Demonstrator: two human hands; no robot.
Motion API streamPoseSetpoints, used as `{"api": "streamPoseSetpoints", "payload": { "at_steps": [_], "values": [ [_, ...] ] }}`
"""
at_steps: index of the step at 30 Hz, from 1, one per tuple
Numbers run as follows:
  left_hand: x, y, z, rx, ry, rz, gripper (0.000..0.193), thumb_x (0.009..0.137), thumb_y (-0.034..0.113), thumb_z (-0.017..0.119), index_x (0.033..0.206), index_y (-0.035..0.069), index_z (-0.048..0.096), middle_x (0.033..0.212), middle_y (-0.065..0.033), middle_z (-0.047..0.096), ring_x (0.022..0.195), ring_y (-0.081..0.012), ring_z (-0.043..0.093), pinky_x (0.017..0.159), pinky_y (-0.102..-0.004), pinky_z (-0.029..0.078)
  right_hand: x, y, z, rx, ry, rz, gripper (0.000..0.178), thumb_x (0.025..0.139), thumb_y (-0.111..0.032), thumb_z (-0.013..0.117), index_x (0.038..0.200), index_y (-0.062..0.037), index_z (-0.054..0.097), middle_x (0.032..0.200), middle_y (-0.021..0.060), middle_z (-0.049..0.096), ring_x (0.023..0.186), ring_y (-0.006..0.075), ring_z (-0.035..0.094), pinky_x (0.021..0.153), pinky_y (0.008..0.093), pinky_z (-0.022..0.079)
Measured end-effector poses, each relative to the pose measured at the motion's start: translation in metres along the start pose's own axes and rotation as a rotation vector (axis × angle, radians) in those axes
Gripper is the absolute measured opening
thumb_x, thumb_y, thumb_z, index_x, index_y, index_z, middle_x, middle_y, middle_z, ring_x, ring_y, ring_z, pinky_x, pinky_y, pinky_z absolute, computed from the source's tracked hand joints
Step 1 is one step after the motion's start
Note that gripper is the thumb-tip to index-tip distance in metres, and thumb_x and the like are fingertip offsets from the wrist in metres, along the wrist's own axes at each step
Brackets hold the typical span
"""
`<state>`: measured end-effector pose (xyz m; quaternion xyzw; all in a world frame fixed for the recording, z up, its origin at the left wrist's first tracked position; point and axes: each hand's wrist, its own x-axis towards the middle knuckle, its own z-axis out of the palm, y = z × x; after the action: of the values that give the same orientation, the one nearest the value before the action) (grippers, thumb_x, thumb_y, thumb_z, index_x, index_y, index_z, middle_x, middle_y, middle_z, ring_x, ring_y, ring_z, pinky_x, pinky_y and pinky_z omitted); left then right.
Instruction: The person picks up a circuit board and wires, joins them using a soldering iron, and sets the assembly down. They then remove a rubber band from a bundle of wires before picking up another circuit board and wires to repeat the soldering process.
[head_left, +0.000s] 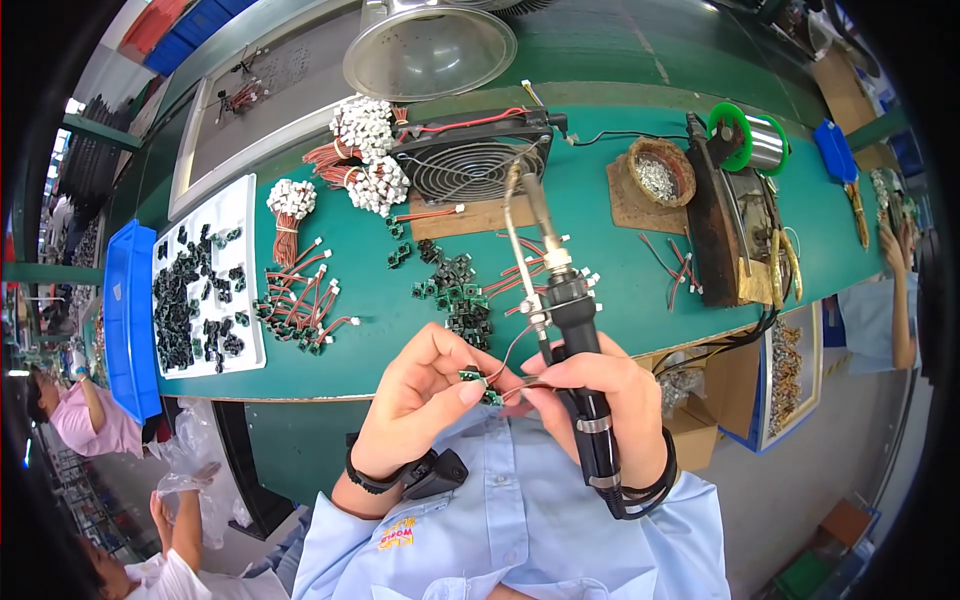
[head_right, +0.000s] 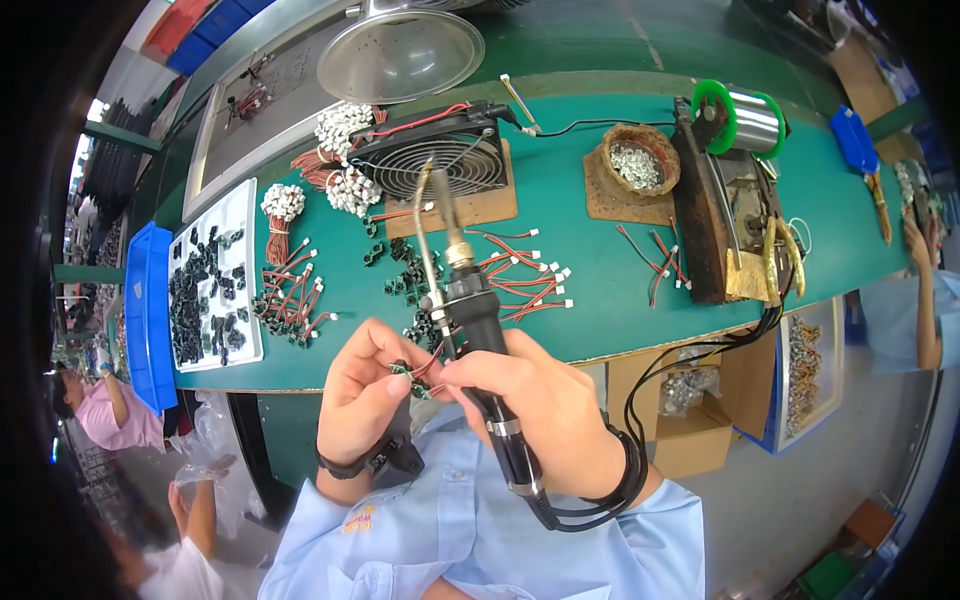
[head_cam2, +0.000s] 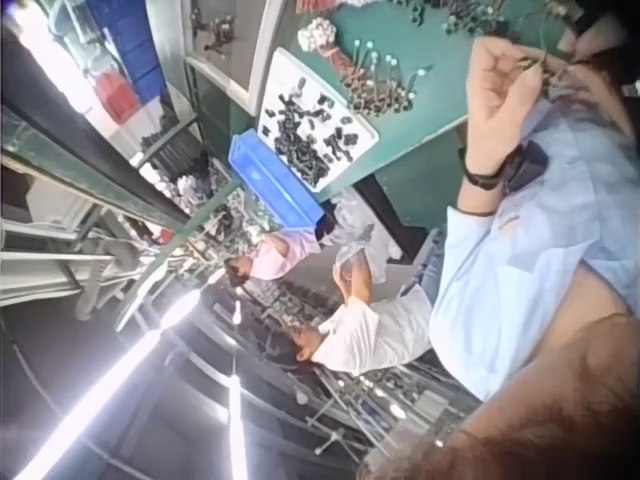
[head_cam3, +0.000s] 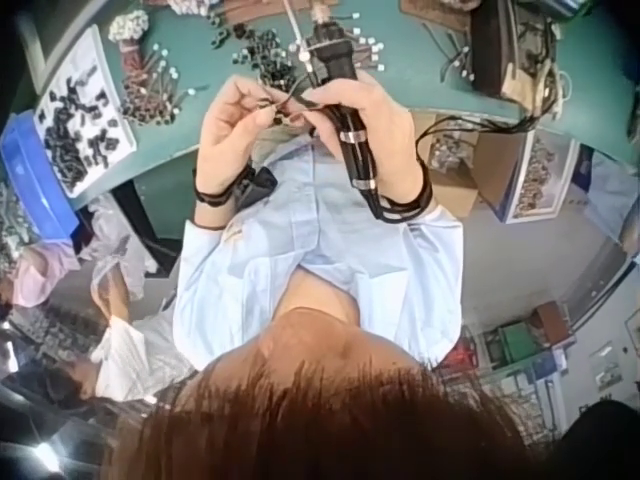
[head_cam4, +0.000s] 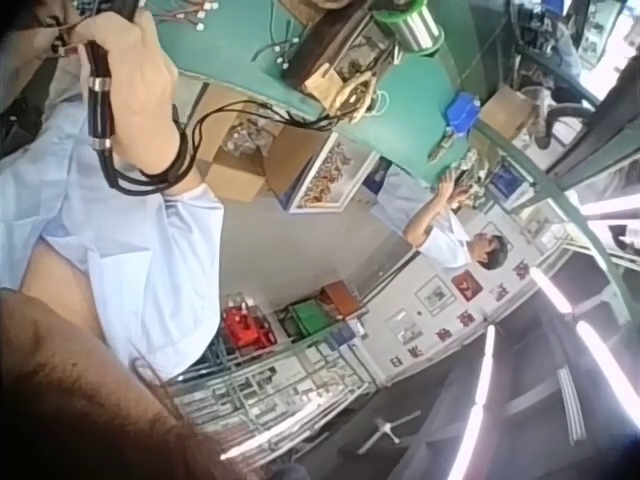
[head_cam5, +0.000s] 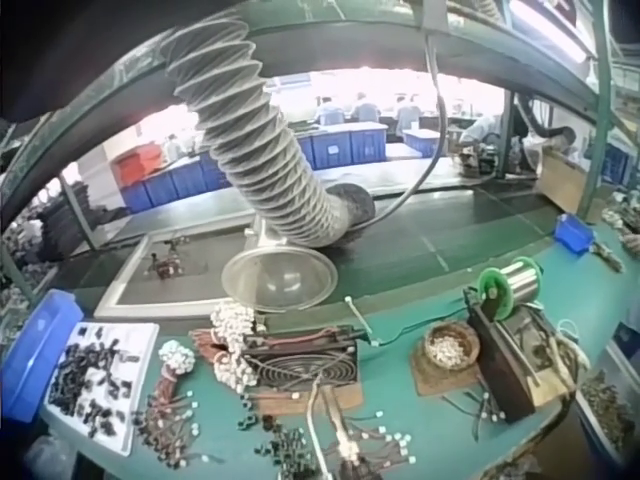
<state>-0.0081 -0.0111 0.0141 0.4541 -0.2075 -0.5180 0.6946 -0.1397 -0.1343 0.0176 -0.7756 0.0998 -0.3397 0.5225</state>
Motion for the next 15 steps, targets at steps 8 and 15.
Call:
{"api": "streamPoseSetpoints", "payload": {
  "at_steps": [8, 15],
  "values": [
    [0.005, -0.002, -0.006, -0.007, 0.142, 0.118, 0.011, 0.086, 0.007, 0.051, 0.092, 0.004, 0.042, 0.094, -0.0194, 0.062, 0.09, -0.0231, 0.06, 0.083, -0.0341, 0.044, -0.014, -0.002, -0.028, -0.387, 0.073, -0.157, 0.04, 0.074, -0.025, 0.072, 0.102, -0.0069, 0.051, 0.084, 0.0132, 0.062, 0.063, 0.0216, 0.058, 0.081, 0.0426, 0.039],
    [0.007, -0.008, -0.02, 0.173, 0.23, 0.25, 0.011, 0.085, -0.001, 0.048, 0.089, 0.003, 0.039, 0.096, -0.0176, 0.062, 0.093, -0.0169, 0.059, 0.081, -0.0282, 0.044, -0.043, -0.006, -0.034, -0.342, -0.131, -0.125, 0.043, 0.057, -0.025, 0.079, 0.095, -0.011, 0.063, 0.074, 0.001, 0.061, 0.063, 0.0158, 0.058, 0.082, 0.0381, 0.033]
  ]
}}
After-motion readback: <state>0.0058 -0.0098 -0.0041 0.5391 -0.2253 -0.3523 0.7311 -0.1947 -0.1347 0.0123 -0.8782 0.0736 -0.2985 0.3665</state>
